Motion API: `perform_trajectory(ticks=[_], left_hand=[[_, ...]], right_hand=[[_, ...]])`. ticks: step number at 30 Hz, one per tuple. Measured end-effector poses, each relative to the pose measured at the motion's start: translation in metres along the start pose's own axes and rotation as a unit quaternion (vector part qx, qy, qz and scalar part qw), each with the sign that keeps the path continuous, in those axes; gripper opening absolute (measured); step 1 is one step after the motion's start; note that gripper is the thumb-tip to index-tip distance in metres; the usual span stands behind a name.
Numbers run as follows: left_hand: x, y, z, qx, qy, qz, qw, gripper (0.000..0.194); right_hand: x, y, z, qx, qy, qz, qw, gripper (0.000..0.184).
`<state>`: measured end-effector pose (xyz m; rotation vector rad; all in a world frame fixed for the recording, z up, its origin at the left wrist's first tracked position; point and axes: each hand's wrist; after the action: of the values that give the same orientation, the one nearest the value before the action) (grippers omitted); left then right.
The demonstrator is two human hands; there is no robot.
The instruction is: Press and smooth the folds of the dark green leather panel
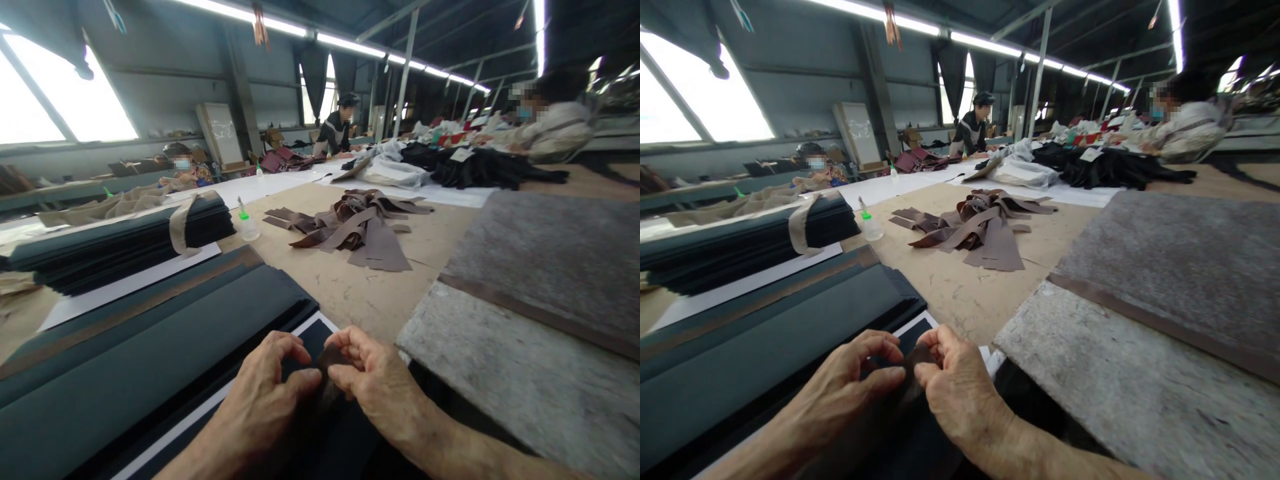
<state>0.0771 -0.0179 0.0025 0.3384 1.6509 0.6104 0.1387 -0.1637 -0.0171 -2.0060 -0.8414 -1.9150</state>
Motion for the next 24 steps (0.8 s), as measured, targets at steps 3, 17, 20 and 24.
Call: perform_trajectory(ticks=[3, 17, 20, 24], left_hand=[[0.002, -0.012, 0.011, 0.031, 0.011, -0.045, 0.998, 0.015], [0.006, -0.014, 0.018, 0.02, 0.054, -0.04, 0.998, 0.027], [0.002, -0.015, 0.02, 0.017, 0.078, -0.072, 0.994, 0.028], [0.001, -0.024, 0.03, -0.01, 0.065, -0.063, 0.996, 0.023]], right_hand=[[0.001, -0.001, -0.004, -0.008, -0.006, -0.001, 1.0, 0.022], [-0.055, 0.019, -0.048, -0.211, 0.331, -0.411, 0.823, 0.02], [-0.066, 0.009, -0.04, -0.295, 0.377, -0.454, 0.752, 0.026], [-0.072, 0.004, -0.033, -0.333, 0.411, -0.507, 0.68, 0.029]])
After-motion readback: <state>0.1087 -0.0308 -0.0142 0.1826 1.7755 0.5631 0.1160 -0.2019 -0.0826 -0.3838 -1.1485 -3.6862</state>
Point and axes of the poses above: each hand's wrist, its own z-axis towards the middle knuckle, its own y-axis out of the back of the hand, x = y × z, and after that the axes turned 4 degrees about -z, right-handed
